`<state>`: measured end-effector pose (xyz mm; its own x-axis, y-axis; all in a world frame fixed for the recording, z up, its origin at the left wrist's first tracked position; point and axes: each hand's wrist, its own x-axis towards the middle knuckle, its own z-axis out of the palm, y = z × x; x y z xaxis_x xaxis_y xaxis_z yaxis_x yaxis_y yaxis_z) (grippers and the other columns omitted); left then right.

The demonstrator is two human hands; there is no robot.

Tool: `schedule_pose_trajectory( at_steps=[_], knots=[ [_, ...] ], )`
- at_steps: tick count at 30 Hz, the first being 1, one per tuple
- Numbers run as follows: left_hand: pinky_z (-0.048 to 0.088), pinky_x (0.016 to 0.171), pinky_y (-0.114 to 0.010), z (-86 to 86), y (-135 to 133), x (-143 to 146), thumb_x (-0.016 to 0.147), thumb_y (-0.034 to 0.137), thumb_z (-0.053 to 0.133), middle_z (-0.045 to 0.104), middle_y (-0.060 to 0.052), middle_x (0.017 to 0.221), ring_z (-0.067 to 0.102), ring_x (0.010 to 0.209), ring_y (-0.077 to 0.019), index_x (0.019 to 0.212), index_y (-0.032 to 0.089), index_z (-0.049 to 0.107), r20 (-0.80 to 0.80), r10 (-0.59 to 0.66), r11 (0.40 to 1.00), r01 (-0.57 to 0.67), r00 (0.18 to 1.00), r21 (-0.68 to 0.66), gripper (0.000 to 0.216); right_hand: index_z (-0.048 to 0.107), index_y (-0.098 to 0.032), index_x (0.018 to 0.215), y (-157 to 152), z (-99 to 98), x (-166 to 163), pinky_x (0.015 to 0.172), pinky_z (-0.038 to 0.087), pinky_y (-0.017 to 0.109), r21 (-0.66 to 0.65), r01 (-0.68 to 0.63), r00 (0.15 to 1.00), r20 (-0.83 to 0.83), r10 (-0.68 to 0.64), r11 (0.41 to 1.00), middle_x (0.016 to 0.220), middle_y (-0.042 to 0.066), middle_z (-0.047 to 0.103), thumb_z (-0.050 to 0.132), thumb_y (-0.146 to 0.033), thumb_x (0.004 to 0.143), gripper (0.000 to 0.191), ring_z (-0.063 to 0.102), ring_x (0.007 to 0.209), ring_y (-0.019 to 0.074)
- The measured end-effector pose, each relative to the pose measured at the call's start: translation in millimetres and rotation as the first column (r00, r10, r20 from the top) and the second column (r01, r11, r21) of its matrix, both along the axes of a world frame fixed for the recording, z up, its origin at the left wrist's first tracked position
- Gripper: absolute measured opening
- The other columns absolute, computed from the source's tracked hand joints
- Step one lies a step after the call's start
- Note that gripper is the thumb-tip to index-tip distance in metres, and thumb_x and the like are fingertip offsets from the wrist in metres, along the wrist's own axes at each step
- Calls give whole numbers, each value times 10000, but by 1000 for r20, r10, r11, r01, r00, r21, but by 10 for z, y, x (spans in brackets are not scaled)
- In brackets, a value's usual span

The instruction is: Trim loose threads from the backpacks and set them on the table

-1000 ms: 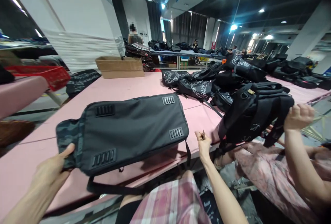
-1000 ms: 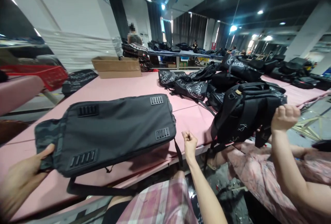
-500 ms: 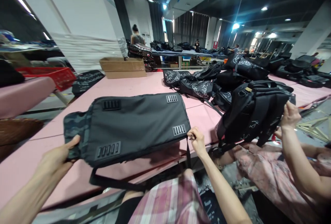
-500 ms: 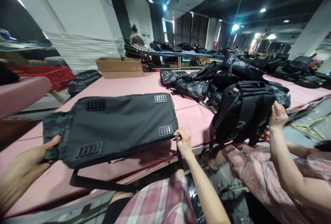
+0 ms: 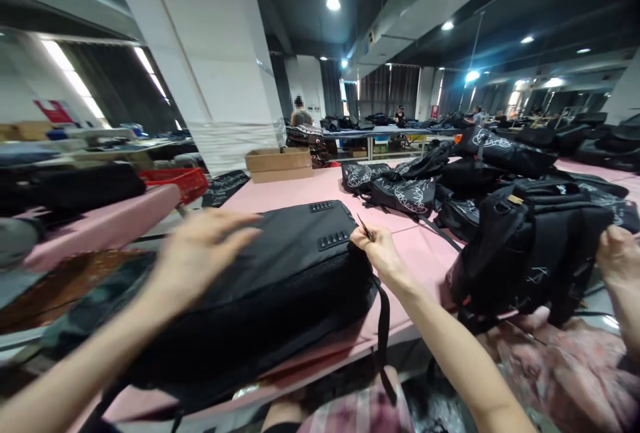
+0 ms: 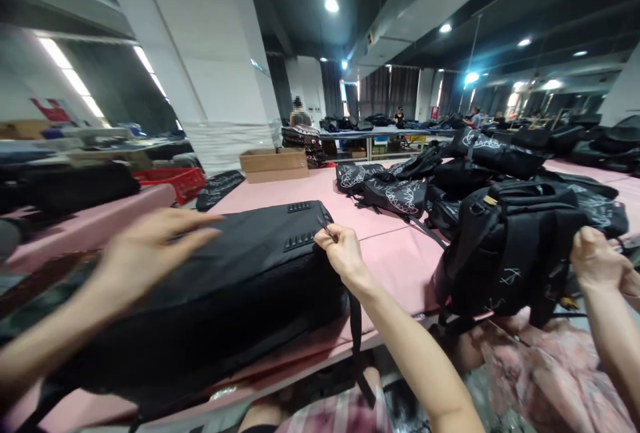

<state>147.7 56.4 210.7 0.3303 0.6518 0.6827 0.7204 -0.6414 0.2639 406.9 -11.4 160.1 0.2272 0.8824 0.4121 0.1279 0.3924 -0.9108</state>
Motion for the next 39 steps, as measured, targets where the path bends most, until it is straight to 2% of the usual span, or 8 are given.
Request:
schedule_pose_trajectory(
  at_steps=[2,6,11,17,21,25,32,39],
  knots=[
    [439,822,-297,-105,-152,572,785,428,549,636,-23,964,572,892,-180,980,241,672,-63,-255,963,247,965,-108,296,414,-182,552,41,5,-1,541,247,234,9,-6,1000,-2,6,1000,553,-51,351,505,-291,674,187,319,551,95],
    [425,692,-243,-278,-244,1265,787,274,560,636,-6,831,577,791,-151,873,240,695,-107,-377,916,354,920,-188,164,477,-171,583,51,-72,77,555,285,233,-44,19,1000,0,-19,999,577,-39,430,507,-298,669,156,376,563,102],
    [382,619,-231,-359,-160,1338,804,226,498,643,-11,780,574,698,-138,789,205,661,-214,-375,923,343,902,-174,165,512,-164,619,30,-191,283,545,278,221,-124,-14,986,162,34,992,585,-43,431,514,-279,679,130,384,579,97],
    [362,610,-244,-342,-104,1377,787,248,448,644,-16,727,562,676,-156,720,197,618,-178,-358,919,311,917,-244,190,461,-182,596,-400,282,750,436,199,205,-230,-431,894,23,447,873,577,-53,381,652,-396,623,288,270,470,60],
    [370,574,-242,-321,-26,1368,722,309,500,590,16,579,520,573,-144,648,186,589,87,-361,784,353,928,-511,168,511,-186,635,-490,311,844,476,289,229,-5,-31,997,65,31,1000,607,-29,463,622,-443,687,285,368,482,79],
    [343,515,-231,-368,-2,1357,647,375,558,532,35,532,451,500,-113,626,169,543,355,-333,613,486,874,-623,208,594,-208,985,-424,-165,582,691,397,292,63,398,823,415,-387,915,923,38,633,683,-357,682,349,563,828,196],
    [316,510,-222,-359,-69,1367,606,378,611,542,24,551,440,509,-92,620,142,545,509,-303,510,588,806,-628,246,632,-213,901,-455,-439,261,678,378,282,289,452,566,639,-522,844,822,34,674,584,-275,813,119,601,781,194],
    [316,517,-229,-359,-98,1359,623,354,606,529,27,533,437,510,-94,617,142,553,512,-350,507,618,785,-601,219,649,-224,868,-423,-378,271,675,365,288,310,410,521,692,-499,858,846,34,690,579,-282,822,102,609,797,202]
  ],
)
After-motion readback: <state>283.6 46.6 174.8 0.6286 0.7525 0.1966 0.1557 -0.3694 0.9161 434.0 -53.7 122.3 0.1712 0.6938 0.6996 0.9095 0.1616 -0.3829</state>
